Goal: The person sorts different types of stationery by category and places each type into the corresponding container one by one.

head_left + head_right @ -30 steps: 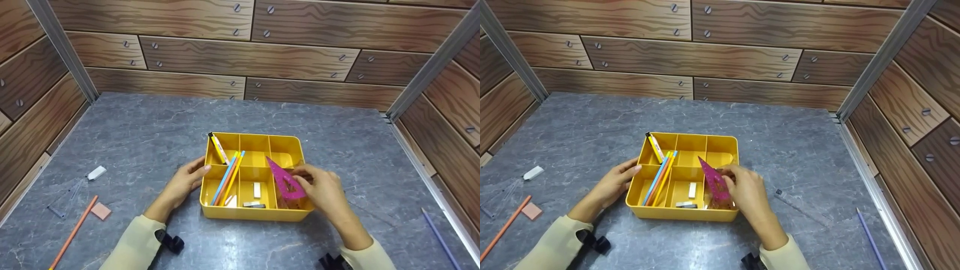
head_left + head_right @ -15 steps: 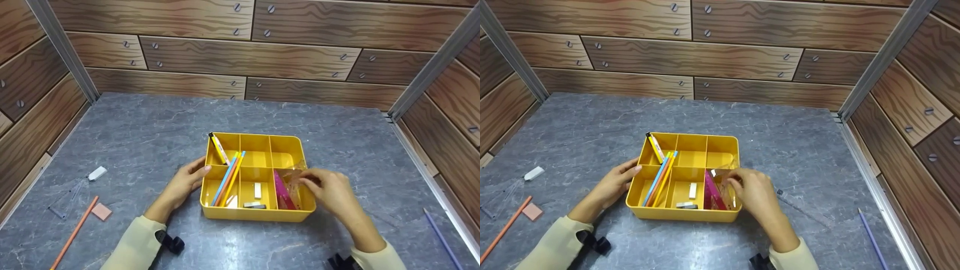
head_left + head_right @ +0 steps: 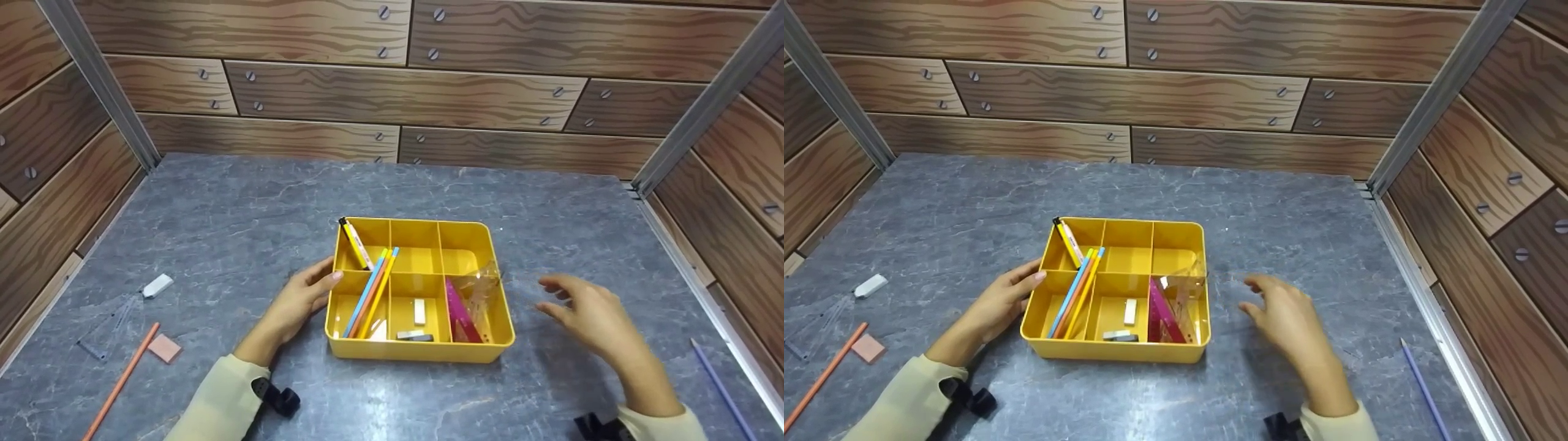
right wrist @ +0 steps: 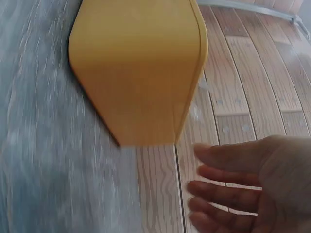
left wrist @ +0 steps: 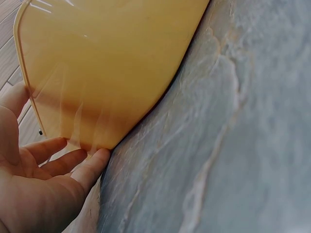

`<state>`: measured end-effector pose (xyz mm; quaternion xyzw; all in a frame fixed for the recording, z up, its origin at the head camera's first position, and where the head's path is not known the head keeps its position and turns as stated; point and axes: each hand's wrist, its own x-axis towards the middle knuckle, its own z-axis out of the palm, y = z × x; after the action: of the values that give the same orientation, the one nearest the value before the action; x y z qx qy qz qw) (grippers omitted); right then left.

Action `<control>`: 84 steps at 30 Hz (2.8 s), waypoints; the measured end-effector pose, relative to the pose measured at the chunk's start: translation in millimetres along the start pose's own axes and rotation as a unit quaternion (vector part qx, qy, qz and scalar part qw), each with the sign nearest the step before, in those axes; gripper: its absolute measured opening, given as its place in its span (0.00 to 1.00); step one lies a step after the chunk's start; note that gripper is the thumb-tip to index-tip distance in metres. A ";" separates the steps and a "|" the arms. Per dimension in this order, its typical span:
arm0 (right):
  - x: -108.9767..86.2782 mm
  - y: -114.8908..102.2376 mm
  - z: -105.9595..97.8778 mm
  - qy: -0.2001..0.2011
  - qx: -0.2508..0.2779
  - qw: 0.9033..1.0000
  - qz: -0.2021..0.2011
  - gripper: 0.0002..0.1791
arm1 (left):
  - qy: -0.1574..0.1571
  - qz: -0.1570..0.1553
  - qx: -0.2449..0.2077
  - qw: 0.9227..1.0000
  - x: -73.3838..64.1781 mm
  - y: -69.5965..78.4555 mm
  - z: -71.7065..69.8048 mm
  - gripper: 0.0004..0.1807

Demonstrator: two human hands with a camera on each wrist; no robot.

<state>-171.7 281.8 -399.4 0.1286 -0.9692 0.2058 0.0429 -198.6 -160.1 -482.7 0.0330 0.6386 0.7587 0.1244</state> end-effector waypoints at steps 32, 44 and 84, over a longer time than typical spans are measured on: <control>-7.2 65.8 3.7 -0.139 -0.085 0.985 0.063 0.15 | 0.006 0.000 0.000 1.000 -2.3 1.5 2.1 0.38; -8.0 69.5 4.3 -0.130 -0.084 0.986 0.059 0.13 | 0.002 0.002 0.005 1.000 -1.5 0.9 2.0 0.38; -10.2 59.0 8.3 -0.100 -0.160 0.982 0.028 0.04 | 0.012 -0.002 0.012 1.000 1.0 2.7 4.3 0.38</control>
<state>-177.9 332.8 -431.2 0.1129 -0.9922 0.0353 -0.0400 -199.1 -156.1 -479.4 0.0240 0.6489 0.7514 0.1174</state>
